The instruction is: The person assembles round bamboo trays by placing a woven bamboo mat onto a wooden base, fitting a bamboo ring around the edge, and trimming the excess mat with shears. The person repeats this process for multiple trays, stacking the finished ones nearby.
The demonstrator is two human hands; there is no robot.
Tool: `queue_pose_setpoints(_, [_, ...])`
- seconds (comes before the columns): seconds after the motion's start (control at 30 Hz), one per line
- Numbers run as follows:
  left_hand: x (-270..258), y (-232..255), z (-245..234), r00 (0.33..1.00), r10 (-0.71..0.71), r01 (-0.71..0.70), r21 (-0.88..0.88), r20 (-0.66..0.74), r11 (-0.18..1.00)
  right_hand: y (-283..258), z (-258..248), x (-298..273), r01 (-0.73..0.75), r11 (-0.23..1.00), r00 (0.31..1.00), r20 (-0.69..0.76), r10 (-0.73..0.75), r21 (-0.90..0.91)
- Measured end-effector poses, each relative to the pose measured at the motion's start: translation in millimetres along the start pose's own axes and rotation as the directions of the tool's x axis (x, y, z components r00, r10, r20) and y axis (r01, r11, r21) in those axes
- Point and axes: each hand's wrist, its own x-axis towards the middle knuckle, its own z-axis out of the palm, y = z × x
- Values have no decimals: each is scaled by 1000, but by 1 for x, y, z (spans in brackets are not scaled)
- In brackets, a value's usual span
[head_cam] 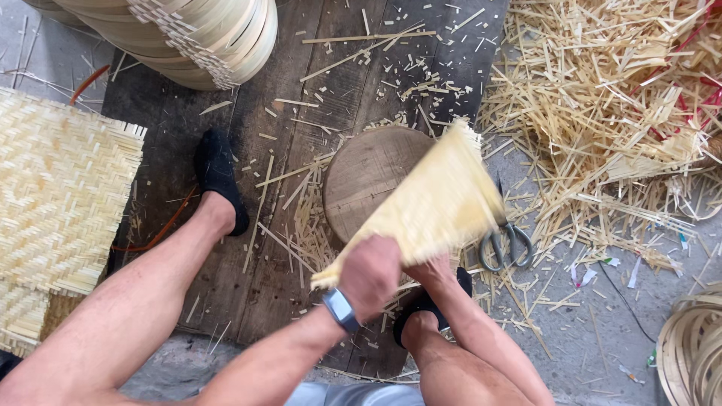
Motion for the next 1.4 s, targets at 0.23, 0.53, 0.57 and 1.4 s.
queue_pose_setpoints(0.23, [-3, -12, 0, 999, -11, 8, -72, -33, 997, -2, 4, -3, 6, 1000, 1000, -18, -6, 1])
queue_pose_setpoints(0.53, [38, -191, 3, 699, -700, 712, -222, 145, 666, -6, 6, -1, -43, 999, 999, -11, 44, 30])
queue_pose_setpoints(0.57, [37, -196, 6, 706, -689, 706, -230, 160, 670, -5, 6, 0, -37, 999, 999, -16, 37, 33])
queue_pose_setpoints(1.4, [-2, -287, 45, 598, -757, 791, -345, 262, 506, 388, -107, -408, -988, 145, 154, -235, 960, -59])
